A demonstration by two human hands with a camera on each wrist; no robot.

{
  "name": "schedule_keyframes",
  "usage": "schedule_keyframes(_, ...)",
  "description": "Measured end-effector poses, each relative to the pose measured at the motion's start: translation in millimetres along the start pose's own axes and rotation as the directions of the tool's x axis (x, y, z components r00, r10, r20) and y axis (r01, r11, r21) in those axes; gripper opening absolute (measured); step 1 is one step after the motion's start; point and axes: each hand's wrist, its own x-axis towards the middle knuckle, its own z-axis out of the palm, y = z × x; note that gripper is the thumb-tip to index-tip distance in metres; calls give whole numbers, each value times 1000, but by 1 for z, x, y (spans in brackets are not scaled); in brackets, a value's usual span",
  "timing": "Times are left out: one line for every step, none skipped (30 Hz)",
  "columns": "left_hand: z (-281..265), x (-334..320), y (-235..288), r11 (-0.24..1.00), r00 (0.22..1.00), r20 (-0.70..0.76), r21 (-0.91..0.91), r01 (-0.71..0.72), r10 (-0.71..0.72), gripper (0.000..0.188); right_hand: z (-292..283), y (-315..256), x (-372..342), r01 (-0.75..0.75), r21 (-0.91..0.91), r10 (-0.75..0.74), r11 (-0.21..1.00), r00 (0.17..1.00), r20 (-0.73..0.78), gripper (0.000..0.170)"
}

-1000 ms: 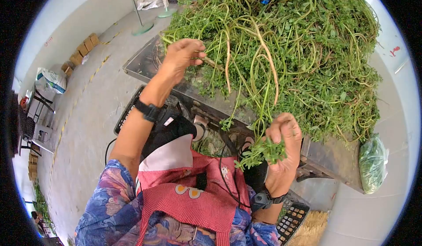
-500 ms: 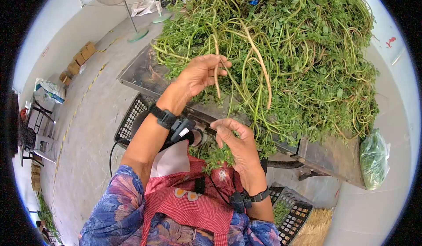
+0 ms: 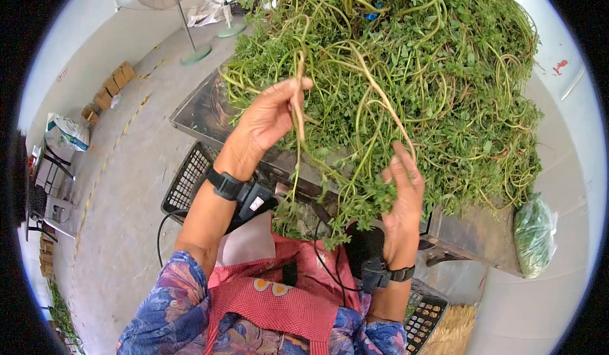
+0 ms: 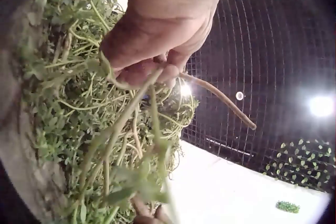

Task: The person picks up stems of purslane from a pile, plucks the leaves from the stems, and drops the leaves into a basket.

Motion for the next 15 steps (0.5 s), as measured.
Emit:
schedule_keyframes(2,-2,-4,999,1000,17,46,-14,13,22,-2,-7,4,-3,24,3,1000,1000,-3,37)
schedule_keyframes(4,-6,-8,996,1000,-12,87,14,-13,23,-1,-12,7,-8,48,9,999,1000,-5,37)
schedule_keyframes(3,-5,-13,994,999,0,105,41,-41,23,8,-20,4,-37,48,36,998,999,36,30)
schedule_keyframes(6,-6,-17,990,997,11,123,69,-71,23,19,-26,5,-36,43,35,998,999,39,30)
schedule_keyframes(8,-8,-19,991,998,11,121,66,-67,23,31,-30,7,4,-110,7,994,995,101,28)
schedule_keyframes(17,-13,-16,977,993,-3,174,120,-122,23,42,-32,12,52,-257,-10,965,986,164,26)
schedule_keyframes(22,-16,-15,958,984,-19,227,175,-176,23,52,-32,19,110,-272,-47,956,973,227,25)
schedule_keyframes(24,-17,-17,958,984,-20,228,175,-175,23,61,-29,24,110,-272,-48,956,973,227,25)
schedule_keyframes(25,-18,-17,924,985,-60,343,172,-161,22,69,-23,31,258,-280,-191,925,951,244,26)
schedule_keyframes(26,-18,-18,876,985,-101,452,169,-138,23,76,-20,35,401,-283,-330,871,906,266,27)
schedule_keyframes(25,-19,-20,851,988,-117,505,143,-96,22,83,-19,36,387,-262,-341,884,918,204,27)
schedule_keyframes(26,-20,-18,852,989,-120,506,132,-82,22,83,-20,38,394,-257,-344,883,913,217,27)
schedule_keyframes(28,-22,-16,812,994,-90,574,106,-66,21,78,-21,40,284,-290,-209,914,942,264,27)
schedule_keyframes(29,-24,-17,767,996,-62,637,83,-57,20,73,-21,44,170,-332,-66,928,951,302,27)
schedule_keyframes(29,-23,-22,767,999,32,641,-30,12,21,70,-17,48,107,-347,30,932,929,368,30)
